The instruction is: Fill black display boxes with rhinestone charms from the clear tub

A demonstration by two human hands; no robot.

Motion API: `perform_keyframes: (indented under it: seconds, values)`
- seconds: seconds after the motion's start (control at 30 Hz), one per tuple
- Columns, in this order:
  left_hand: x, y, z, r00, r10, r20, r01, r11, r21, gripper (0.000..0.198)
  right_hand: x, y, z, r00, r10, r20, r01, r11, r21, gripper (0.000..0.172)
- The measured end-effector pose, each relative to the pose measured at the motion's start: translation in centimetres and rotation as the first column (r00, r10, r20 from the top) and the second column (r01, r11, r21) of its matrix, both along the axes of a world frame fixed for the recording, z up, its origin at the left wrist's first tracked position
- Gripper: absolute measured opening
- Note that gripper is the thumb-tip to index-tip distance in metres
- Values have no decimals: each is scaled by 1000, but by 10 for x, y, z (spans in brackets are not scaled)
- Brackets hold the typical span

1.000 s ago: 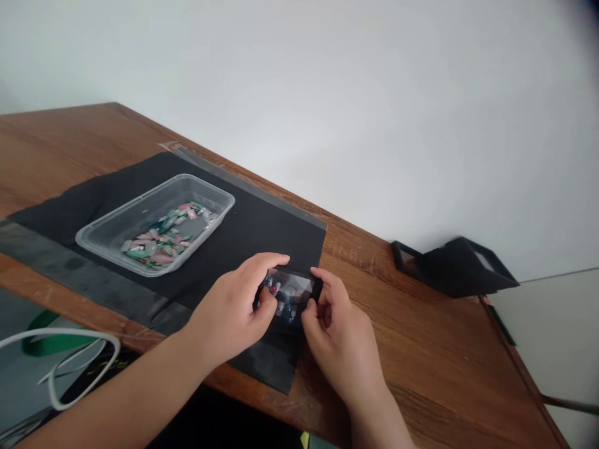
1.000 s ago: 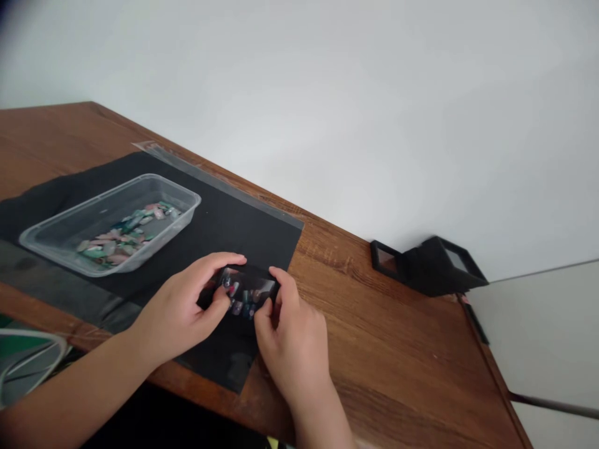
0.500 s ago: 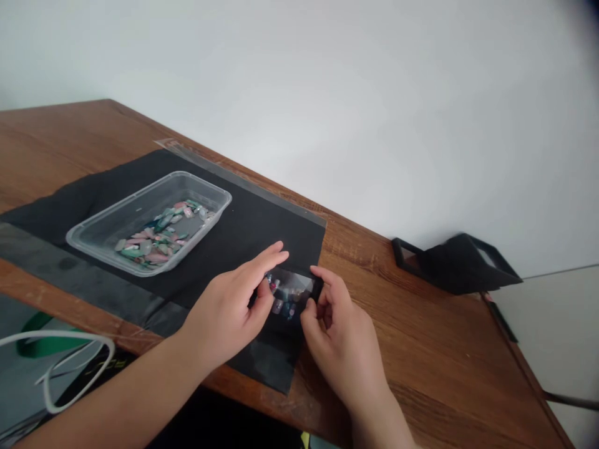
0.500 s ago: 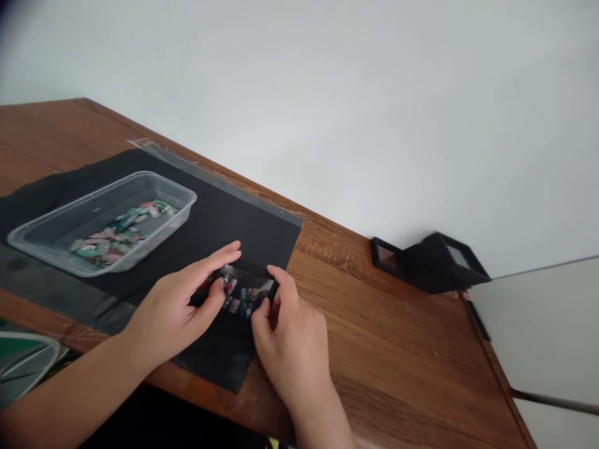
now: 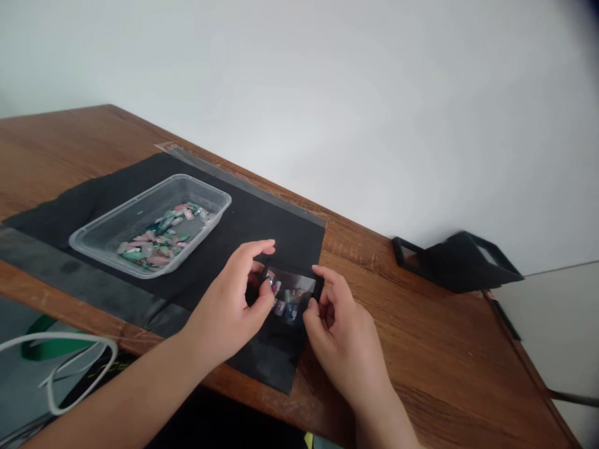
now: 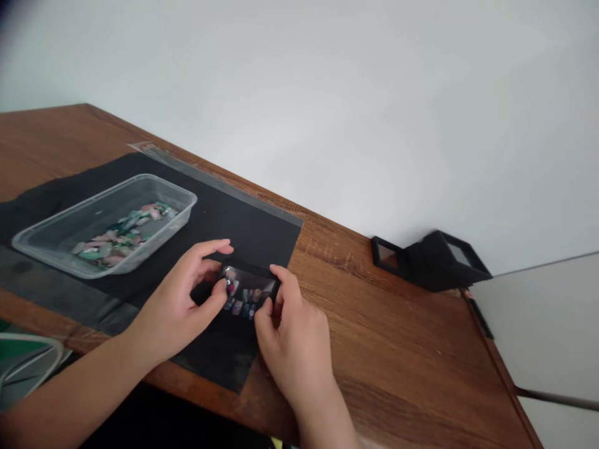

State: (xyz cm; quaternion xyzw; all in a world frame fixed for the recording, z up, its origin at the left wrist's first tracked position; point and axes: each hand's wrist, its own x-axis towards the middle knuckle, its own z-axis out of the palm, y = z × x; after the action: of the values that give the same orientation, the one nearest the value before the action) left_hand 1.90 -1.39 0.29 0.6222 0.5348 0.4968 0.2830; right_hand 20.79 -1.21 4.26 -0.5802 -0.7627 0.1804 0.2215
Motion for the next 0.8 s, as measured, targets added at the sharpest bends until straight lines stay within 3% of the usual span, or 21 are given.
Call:
perform_keyframes:
  seconds: [0.2,0.57,0.8]
  values:
    - [0,-3,5,973,-30,228,32,999,-3,76,2,1,0,1000,-20,-12,19,1000,-17,46]
    - [-1,-1,10,902,-147,407,226,962,-154,55,2,2,-3,999,18,-32,-20,998,-64,49]
    - [-2,-2,9,926,-133,354,203,965,-166,50,-1,-1,-1,998,53,-17,-54,996,-77,52]
